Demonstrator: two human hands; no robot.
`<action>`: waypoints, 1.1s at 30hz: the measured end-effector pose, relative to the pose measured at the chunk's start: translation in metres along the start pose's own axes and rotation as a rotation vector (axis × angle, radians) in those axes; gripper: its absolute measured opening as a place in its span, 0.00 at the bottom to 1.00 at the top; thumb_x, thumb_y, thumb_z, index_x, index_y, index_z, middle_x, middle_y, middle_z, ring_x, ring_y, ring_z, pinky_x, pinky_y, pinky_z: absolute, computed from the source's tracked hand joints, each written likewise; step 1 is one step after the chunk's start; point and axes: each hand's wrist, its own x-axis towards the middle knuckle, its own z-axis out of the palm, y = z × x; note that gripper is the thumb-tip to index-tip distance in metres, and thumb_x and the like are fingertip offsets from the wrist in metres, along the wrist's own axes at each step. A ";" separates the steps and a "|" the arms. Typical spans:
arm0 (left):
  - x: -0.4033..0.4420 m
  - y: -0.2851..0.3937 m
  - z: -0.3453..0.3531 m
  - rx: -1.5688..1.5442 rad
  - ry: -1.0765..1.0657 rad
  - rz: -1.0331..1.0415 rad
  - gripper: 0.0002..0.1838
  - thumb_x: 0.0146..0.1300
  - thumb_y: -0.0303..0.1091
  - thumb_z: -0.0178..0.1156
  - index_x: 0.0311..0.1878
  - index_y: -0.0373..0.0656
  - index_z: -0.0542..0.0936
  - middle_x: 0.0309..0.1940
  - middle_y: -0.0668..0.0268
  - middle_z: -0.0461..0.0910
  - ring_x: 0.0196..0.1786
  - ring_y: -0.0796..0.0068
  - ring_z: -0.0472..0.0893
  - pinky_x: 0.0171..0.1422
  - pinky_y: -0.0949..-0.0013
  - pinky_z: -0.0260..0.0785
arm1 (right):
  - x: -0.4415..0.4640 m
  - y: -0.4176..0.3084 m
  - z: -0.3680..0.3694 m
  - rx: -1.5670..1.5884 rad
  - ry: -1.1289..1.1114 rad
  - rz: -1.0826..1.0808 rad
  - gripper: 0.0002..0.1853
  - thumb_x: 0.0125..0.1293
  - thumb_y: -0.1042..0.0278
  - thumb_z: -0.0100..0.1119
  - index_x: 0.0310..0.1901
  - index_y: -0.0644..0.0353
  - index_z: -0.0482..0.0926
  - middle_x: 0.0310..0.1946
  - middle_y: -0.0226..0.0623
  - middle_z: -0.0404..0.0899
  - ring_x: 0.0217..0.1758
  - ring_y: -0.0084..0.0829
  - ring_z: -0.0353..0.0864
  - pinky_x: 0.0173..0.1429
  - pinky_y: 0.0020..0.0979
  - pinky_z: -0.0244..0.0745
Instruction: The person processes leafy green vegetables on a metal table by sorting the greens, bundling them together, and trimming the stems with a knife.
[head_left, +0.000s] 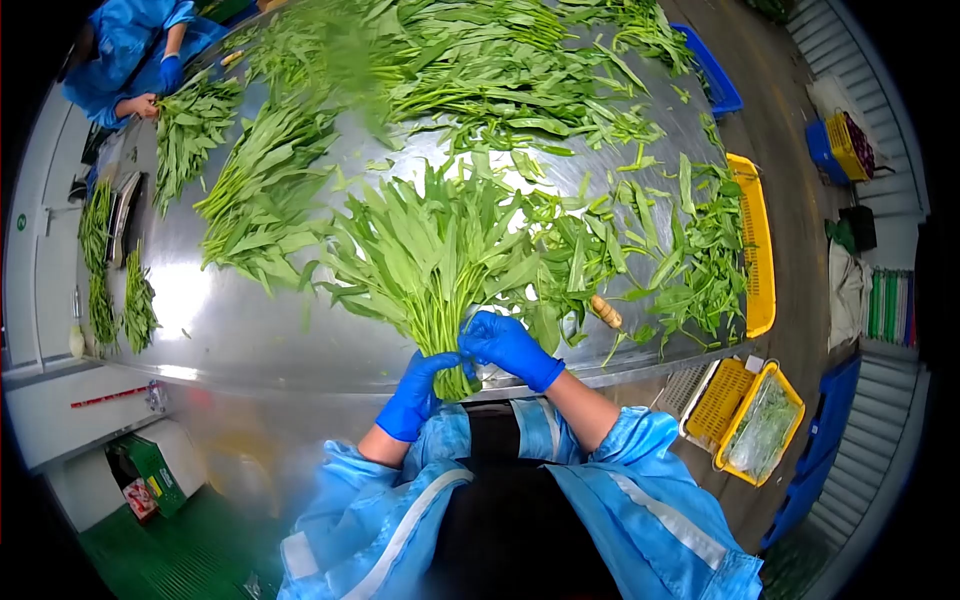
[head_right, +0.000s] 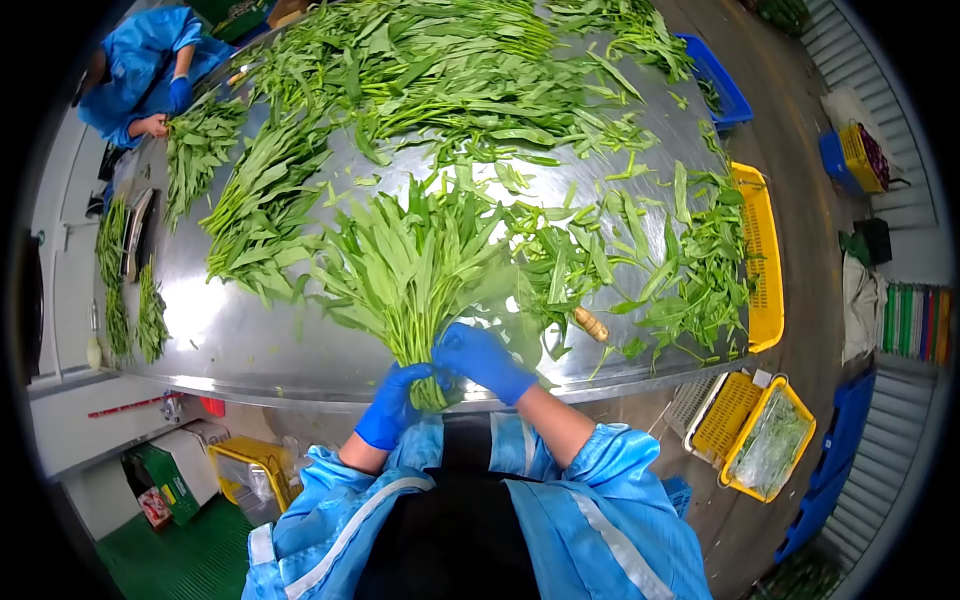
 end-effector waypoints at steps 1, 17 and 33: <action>-0.001 -0.001 0.002 0.011 0.005 -0.001 0.19 0.53 0.28 0.59 0.50 0.34 0.74 0.35 0.55 0.79 0.35 0.62 0.81 0.43 0.59 0.77 | 0.001 0.006 -0.004 -0.019 -0.010 -0.039 0.11 0.61 0.57 0.60 0.37 0.56 0.78 0.25 0.34 0.81 0.26 0.32 0.79 0.34 0.32 0.74; -0.007 0.004 0.009 0.165 0.032 0.064 0.15 0.52 0.26 0.60 0.44 0.35 0.74 0.30 0.61 0.77 0.30 0.68 0.78 0.38 0.68 0.71 | 0.016 -0.115 -0.044 0.121 0.351 -0.340 0.19 0.68 0.60 0.52 0.57 0.57 0.71 0.39 0.37 0.79 0.30 0.24 0.78 0.36 0.24 0.75; -0.013 0.008 -0.001 0.208 0.057 0.051 0.16 0.48 0.23 0.62 0.42 0.33 0.75 0.30 0.58 0.78 0.30 0.67 0.79 0.37 0.67 0.71 | 0.116 -0.135 -0.039 -1.018 0.122 -0.518 0.21 0.54 0.62 0.60 0.52 0.49 0.74 0.36 0.38 0.81 0.39 0.40 0.80 0.44 0.36 0.75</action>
